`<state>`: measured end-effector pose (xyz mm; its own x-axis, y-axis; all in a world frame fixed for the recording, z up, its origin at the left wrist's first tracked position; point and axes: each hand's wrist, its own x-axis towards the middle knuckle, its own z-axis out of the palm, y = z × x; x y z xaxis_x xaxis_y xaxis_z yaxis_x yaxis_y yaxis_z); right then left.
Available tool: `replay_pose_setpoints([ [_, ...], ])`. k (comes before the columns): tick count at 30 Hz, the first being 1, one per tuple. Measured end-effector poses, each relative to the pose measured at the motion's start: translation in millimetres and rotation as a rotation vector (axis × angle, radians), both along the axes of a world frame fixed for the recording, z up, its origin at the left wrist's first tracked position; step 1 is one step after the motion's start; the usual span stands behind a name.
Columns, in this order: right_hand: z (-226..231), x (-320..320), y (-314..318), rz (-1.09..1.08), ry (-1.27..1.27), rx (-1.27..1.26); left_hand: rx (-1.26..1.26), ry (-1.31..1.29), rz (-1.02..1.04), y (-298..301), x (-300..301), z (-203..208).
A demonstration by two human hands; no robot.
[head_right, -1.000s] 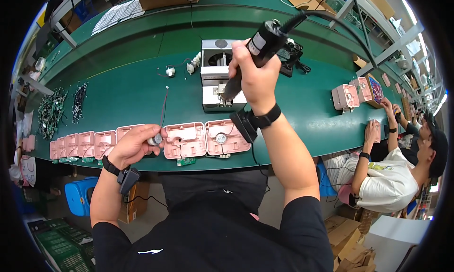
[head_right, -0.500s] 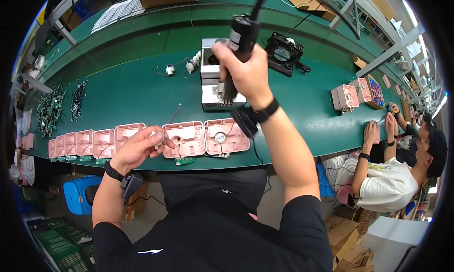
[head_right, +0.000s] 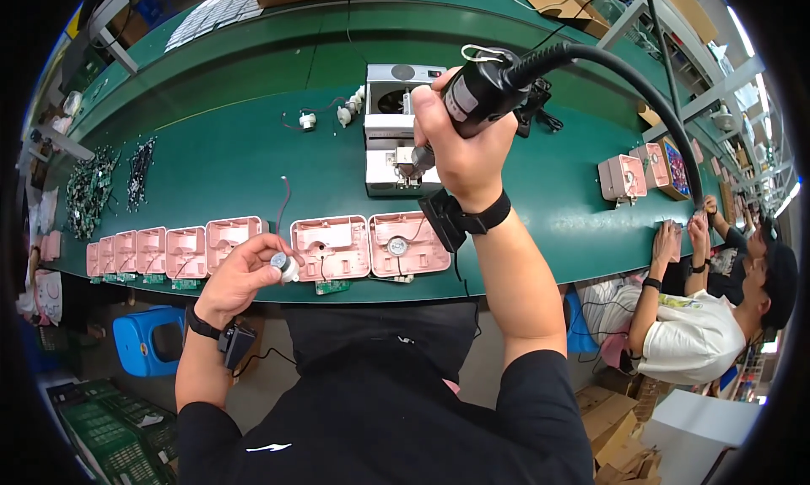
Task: The person installs motors into pink plastic housings using a power screwdriver, then refills a screw dispenser with screws from a bag and turns it on.
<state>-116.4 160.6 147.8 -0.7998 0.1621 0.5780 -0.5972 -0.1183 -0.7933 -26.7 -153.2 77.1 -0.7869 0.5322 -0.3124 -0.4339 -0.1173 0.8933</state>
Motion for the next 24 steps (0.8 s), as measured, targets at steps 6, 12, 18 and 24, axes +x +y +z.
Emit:
replay_pose_setpoints([
  [6,-12.6,0.8,-1.9,0.006,-0.02,0.117,0.055,-0.027,0.006,2.8,3.1,-3.2],
  [12,-13.1,-1.2,-2.3,-0.011,-0.035,0.031,0.078,-0.015,-0.003,2.1,5.7,-9.3],
  [18,-7.1,5.6,-0.5,-0.014,0.021,0.0,0.068,-0.013,0.013,4.6,9.3,-7.2],
  [24,-11.5,0.2,0.1,0.053,-0.124,0.042,-0.085,0.067,0.032,10.3,9.7,-6.4],
])
